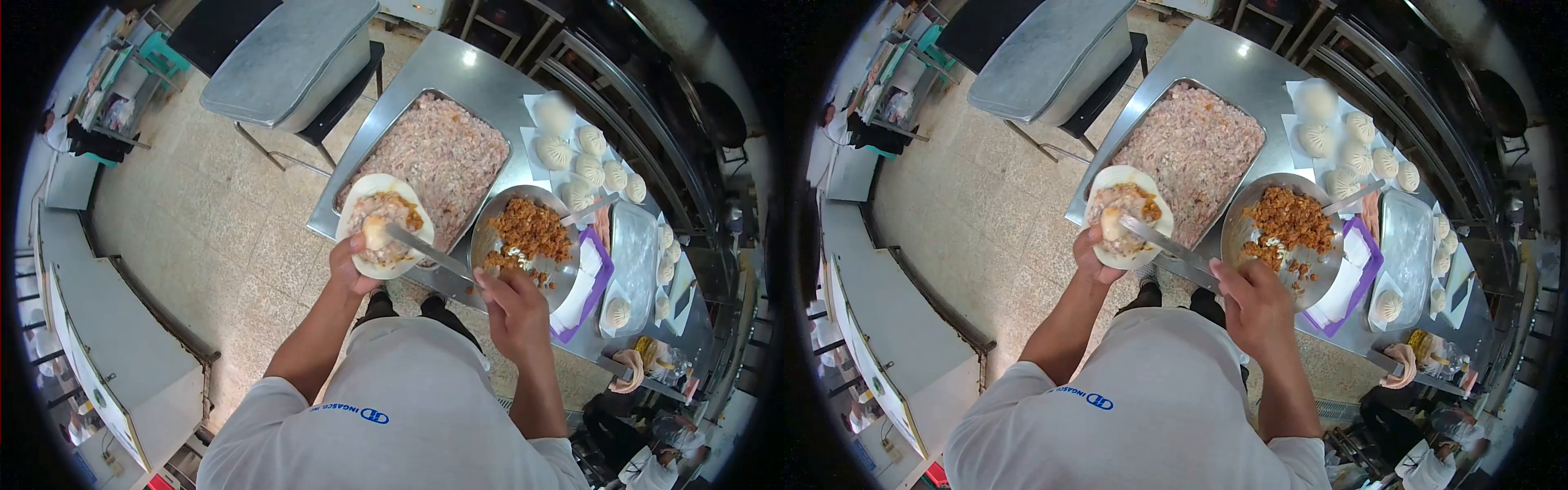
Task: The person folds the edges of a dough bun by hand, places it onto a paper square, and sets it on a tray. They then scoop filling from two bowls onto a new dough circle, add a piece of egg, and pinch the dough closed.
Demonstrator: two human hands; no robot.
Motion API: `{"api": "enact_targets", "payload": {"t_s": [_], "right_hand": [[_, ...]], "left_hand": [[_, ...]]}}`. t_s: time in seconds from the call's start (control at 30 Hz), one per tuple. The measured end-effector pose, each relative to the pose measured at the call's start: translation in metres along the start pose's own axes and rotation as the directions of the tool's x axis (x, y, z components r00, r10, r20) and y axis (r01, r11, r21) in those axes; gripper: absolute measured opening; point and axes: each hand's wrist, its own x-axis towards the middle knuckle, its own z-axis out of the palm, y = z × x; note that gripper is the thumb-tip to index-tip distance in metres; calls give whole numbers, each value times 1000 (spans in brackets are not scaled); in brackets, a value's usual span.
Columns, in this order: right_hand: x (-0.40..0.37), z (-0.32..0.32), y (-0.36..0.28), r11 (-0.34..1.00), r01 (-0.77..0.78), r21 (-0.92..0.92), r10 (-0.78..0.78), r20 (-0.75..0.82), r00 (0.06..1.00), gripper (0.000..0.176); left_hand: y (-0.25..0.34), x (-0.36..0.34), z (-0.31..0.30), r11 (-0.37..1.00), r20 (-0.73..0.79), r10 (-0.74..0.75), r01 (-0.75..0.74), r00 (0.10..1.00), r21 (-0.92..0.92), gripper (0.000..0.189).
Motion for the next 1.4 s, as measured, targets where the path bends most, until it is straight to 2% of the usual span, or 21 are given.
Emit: {"api": "enact_targets", "payload": {"t_s": [0.07, 0.13, 0.2, 0.33, 0.5, 0.6, 0.67, 0.7, 0.73, 0.77, 0.83, 0.87, 0.93, 0.97, 1.0, 1.07, 1.1, 1.13, 1.2, 1.27, 1.4], "right_hand": [[-9, -6, -4, 987, -114, 117, 119, -31, 992, 38], [-14, -3, -4, 982, -146, 123, 148, -14, 989, 37], [-16, 2, -2, 976, -181, 124, 184, -9, 983, 35], [-20, 15, -2, 978, -184, 94, 191, -71, 979, 34], [-54, 12, 8, 959, -262, 107, 278, -200, 939, 23], [-82, 9, 28, 944, -288, 160, 328, -376, 867, 23], [-99, 4, 43, 822, -567, -48, 490, -446, 749, 30], [-109, -3, 49, 727, -669, -154, 604, -321, 730, 28], [-120, -6, 51, 705, -694, -144, 624, -337, 705, 28], [-130, -8, 52, 700, -702, -131, 620, -374, 689, 27], [-129, -19, 48, 735, -670, -103, 575, -428, 697, 28], [-136, -23, 34, 720, -688, -91, 599, -421, 681, 28], [-123, -32, 23, 824, -562, 70, 533, -434, 726, 31], [-123, -30, 22, 889, -458, 19, 407, -493, 769, 34], [-121, -28, 19, 887, -462, 23, 412, -493, 766, 34], [-116, -27, 13, 940, -336, 54, 318, -486, 814, 35], [-115, -22, 17, 951, -308, 35, 286, -486, 826, 34], [-111, -18, 20, 954, -299, 32, 277, -481, 832, 34], [-102, -15, 24, 925, -367, -96, 316, -342, 885, 34], [-90, -28, 25, 929, -355, -106, 305, -325, 895, 31], [-61, -56, 20, 934, -357, -37, 331, -292, 897, 26]], "left_hand": [[4, -6, 9, 991, 48, 132, -131, 990, -34, 84], [10, -9, 10, 990, 26, 134, -133, 991, -36, 85], [13, -8, 12, 992, 73, 114, -117, 991, 46, 91], [10, -2, 20, 998, 155, 62, -65, 986, 17, 92], [-7, 22, 26, 980, 235, -193, 175, 953, 96, 90], [-28, 42, 38, 952, 228, -304, 285, 925, 116, 88], [-42, 52, 44, 928, 247, -371, 349, 895, 131, 85], [-51, 54, 50, 927, 223, -375, 356, 900, 119, 82], [-58, 54, 57, 925, 194, -379, 364, 905, 109, 78], [-63, 54, 67, 912, 198, -410, 392, 890, 121, 78], [-67, 54, 88, 863, 206, -455, 486, 866, -136, 78], [-66, 51, 79, 854, 188, -476, 503, 859, -135, 78], [-65, 74, 65, 700, 39, -693, 659, 720, 276, 79], [-67, 71, 61, 678, 45, -700, 645, 712, 353, 80], [-70, 64, 64, 674, 40, -704, 649, 709, 354, 80], [-77, 48, 75, 762, 292, -617, 648, 731, -9, 75], [-76, 47, 83, 733, 245, -647, 678, 722, -61, 69], [-75, 51, 78, 740, 248, -638, 670, 729, -64, 69], [-73, 60, 61, 641, 106, -768, 758, 632, 120, 70], [-64, 58, 49, 672, 86, -738, 716, 669, 188, 72], [-29, 36, 49, 787, 91, -617, 607, 782, 111, 74]]}}
